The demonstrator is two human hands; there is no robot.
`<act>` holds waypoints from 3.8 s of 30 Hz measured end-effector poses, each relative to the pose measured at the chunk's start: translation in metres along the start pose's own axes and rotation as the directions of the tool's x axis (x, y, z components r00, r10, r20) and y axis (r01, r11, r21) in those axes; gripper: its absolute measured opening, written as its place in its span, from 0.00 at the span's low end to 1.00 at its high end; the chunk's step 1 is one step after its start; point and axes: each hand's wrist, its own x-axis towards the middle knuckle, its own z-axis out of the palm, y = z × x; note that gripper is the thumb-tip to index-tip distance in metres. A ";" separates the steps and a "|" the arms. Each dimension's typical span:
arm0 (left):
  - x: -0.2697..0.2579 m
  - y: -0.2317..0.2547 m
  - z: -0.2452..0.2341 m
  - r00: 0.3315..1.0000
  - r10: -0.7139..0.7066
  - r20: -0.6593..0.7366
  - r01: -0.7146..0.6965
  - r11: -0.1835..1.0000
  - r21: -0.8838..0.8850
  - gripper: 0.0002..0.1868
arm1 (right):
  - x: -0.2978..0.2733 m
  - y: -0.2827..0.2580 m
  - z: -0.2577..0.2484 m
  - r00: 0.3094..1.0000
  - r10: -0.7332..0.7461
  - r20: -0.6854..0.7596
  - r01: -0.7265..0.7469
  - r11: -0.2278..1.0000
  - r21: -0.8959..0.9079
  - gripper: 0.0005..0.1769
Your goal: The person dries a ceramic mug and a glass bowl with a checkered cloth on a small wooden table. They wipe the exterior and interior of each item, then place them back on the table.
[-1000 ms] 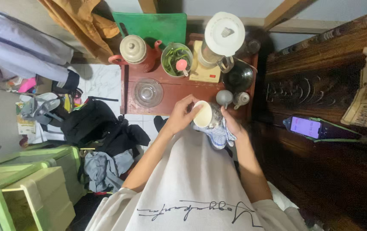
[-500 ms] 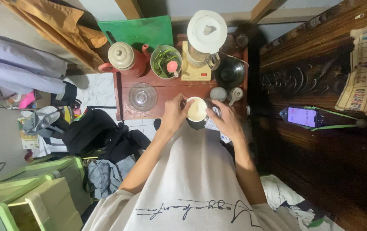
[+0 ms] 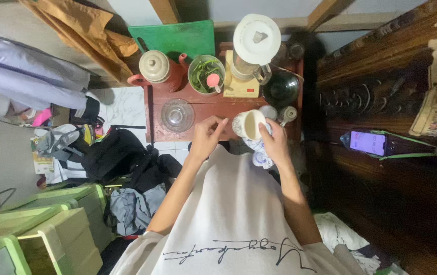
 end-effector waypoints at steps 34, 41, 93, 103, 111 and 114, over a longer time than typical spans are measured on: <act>-0.006 -0.046 0.008 0.985 -0.018 0.171 0.155 0.517 -0.842 0.27 | -0.007 -0.042 -0.029 0.989 0.140 0.053 -0.136 0.695 0.706 0.18; -0.006 -0.033 0.007 0.972 -0.042 0.233 0.216 0.561 -0.799 0.31 | -0.011 -0.047 -0.024 0.977 0.050 0.209 -0.183 0.702 0.689 0.24; 0.000 -0.011 0.014 0.971 0.100 0.215 0.064 0.762 -0.644 0.55 | -0.018 -0.005 0.036 0.939 -0.304 -0.160 0.306 0.952 -0.013 0.22; -0.004 -0.012 0.007 0.937 0.167 0.308 0.062 0.786 -0.615 0.31 | -0.010 0.031 0.042 0.992 -0.036 -0.117 0.075 0.935 0.346 0.22; -0.006 -0.015 0.002 0.949 0.111 0.295 0.071 0.836 -0.543 0.29 | -0.003 -0.022 0.027 0.982 -0.151 -0.113 0.142 0.986 -0.083 0.10; -0.006 -0.018 0.006 0.968 0.166 0.188 -0.033 0.828 -0.560 0.25 | -0.004 -0.044 0.022 0.964 -0.251 -0.088 0.229 0.952 -0.204 0.11</act>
